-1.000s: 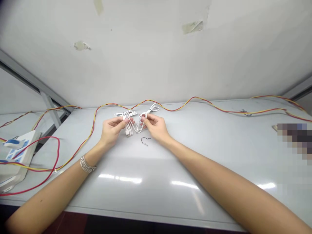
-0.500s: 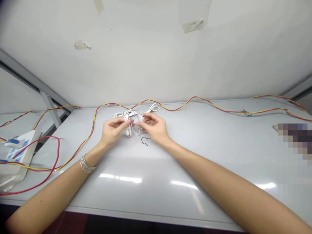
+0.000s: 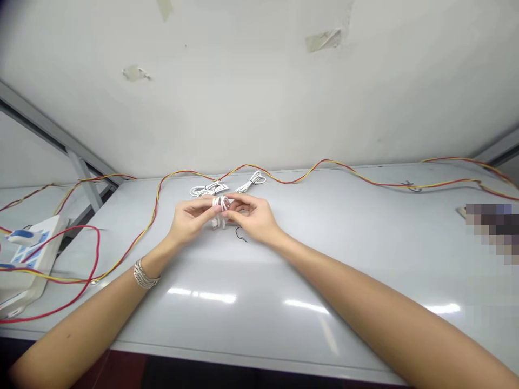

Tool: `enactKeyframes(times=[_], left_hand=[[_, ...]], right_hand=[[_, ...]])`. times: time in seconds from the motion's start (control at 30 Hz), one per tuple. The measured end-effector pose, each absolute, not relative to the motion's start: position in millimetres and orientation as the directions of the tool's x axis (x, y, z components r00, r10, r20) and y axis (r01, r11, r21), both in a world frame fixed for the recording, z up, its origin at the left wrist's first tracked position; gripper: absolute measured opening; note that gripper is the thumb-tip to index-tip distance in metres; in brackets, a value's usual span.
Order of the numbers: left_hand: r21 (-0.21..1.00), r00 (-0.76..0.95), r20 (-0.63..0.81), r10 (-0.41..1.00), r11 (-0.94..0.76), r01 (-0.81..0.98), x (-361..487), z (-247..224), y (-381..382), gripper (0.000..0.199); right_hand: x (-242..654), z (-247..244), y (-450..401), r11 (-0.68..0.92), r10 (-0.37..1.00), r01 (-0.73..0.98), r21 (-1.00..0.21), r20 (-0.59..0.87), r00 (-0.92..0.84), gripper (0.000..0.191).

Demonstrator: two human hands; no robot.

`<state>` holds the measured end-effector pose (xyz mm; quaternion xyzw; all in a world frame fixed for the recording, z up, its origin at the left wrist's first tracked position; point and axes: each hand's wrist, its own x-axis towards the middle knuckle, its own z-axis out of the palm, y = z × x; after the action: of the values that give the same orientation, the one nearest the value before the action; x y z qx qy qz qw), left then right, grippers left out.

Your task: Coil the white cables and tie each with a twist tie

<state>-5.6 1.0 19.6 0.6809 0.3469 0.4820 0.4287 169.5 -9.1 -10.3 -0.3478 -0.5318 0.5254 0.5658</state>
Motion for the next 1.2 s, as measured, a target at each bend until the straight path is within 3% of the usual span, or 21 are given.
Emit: enactKeyframes(times=[0.2, 0.37, 0.53, 0.67, 0.77, 0.9, 1.03, 1.2], left_hand=[[0.91, 0.298, 0.389, 0.872, -0.414, 0.024, -6, 20, 1, 0.015], [0.954, 0.155, 0.293, 0.944, -0.299, 0.014, -7, 17, 3, 0.027], [0.978, -0.004, 0.209, 0.978, -0.209, 0.005, -9, 10, 12, 0.032], [0.987, -0.059, 0.161, 0.985, -0.16, 0.016, -10, 7, 16, 0.034], [0.989, -0.068, 0.148, 0.987, -0.147, 0.015, -10, 8, 16, 0.034], [0.986, -0.057, 0.167, 0.984, -0.167, 0.01, -8, 11, 13, 0.034], [0.984, -0.049, 0.176, 0.983, -0.176, 0.007, -7, 12, 12, 0.036], [0.983, -0.046, 0.181, 0.982, -0.181, 0.012, -6, 14, 9, 0.037]], right_hand=[[170, -9, -10, 0.169, 0.971, -0.209, -0.963, 0.199, -0.131, 0.044], [172, -5, -11, 0.211, 0.961, -0.197, -0.958, 0.239, -0.137, 0.048], [175, -5, -8, 0.235, 0.959, -0.261, -0.936, 0.267, -0.092, 0.037], [178, -4, -5, 0.186, 0.965, -0.311, -0.932, 0.234, -0.122, 0.051], [178, -3, -6, 0.173, 0.952, -0.297, -0.939, 0.236, -0.193, 0.045], [172, -4, -14, 0.41, 0.909, -0.099, -0.907, 0.415, -0.042, 0.031], [171, -4, -20, 0.611, 0.759, 0.204, -0.765, 0.639, 0.124, 0.025], [174, -6, -17, 0.652, 0.723, 0.224, -0.725, 0.683, 0.104, 0.025]])
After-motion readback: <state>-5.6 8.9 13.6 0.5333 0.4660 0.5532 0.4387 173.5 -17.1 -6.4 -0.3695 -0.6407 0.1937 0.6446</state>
